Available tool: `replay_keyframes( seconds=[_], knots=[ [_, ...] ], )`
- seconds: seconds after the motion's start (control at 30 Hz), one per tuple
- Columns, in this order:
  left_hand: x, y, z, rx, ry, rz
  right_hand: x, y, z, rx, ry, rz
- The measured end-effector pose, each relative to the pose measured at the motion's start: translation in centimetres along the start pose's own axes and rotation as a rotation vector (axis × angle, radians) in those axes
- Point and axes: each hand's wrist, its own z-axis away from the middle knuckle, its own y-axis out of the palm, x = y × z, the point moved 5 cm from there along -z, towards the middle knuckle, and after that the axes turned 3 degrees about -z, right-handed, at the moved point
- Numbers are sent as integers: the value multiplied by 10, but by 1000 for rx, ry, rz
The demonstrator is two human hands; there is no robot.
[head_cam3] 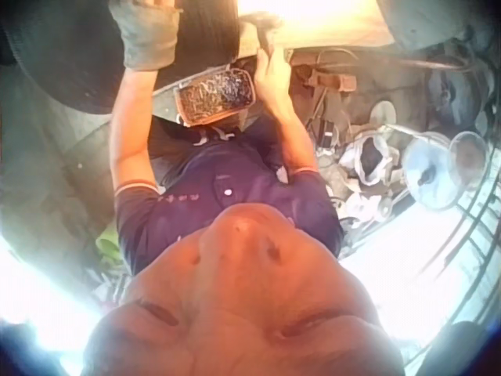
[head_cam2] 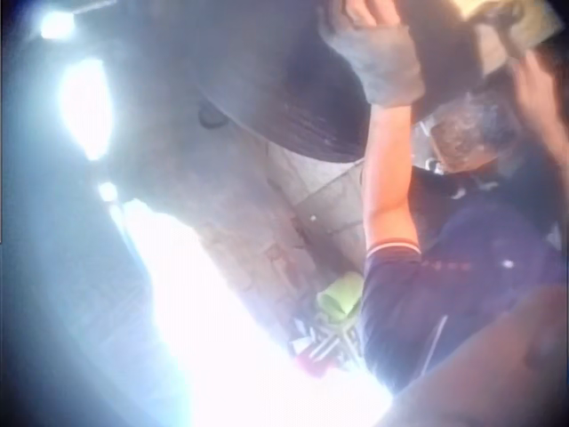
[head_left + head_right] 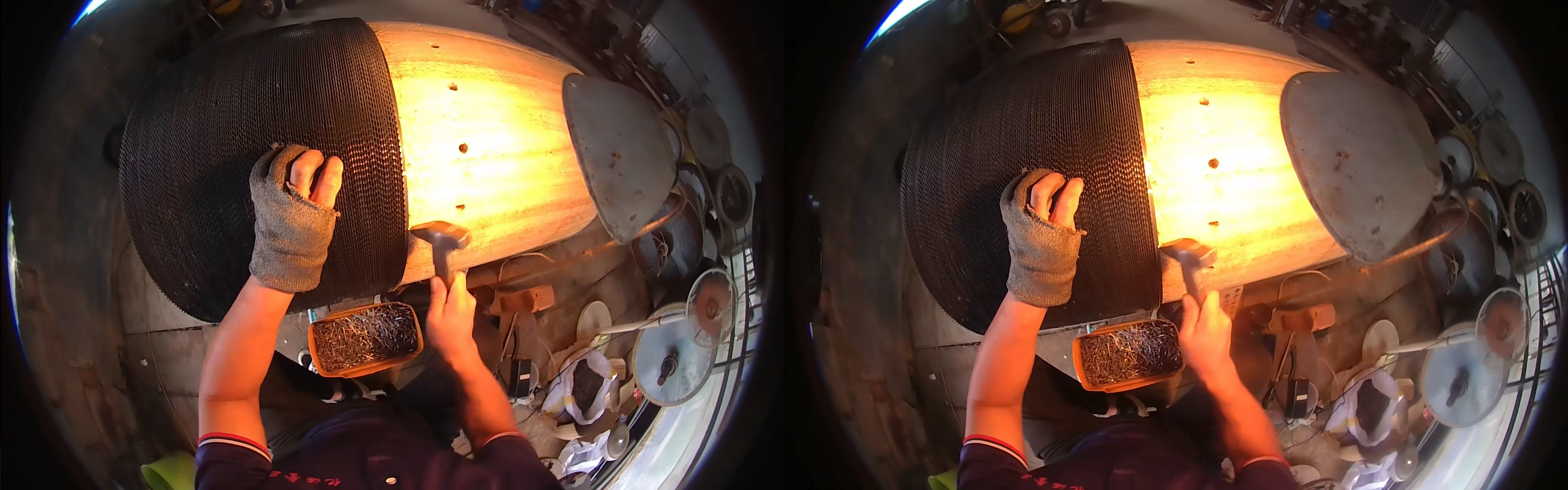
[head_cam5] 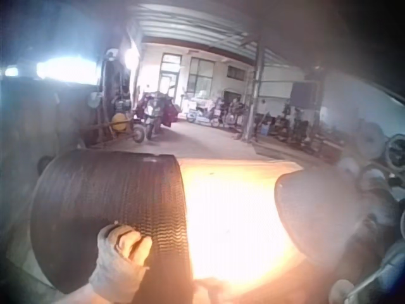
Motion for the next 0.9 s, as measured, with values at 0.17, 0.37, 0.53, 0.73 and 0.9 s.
replay_keyframes(
  seconds=[0.17, 0.37, 0.53, 0.73, 0.9],
  knots=[
    [1, 0, -6, -13, -7, -20, 5, 1, 2, 200, 737, -923],
    [2, -1, -9, -26, -6, -25, 22, -16, 3, 40, 256, -555],
    [5, 3, -10, -35, -30, 8, 45, -22, -10, -40, -22, -55],
    [6, 2, -14, -55, -17, 1, 48, -47, 16, -237, -137, -288],
    [9, 8, -13, -49, -25, 38, 24, -16, 0, -14, 65, 20]
  ],
)
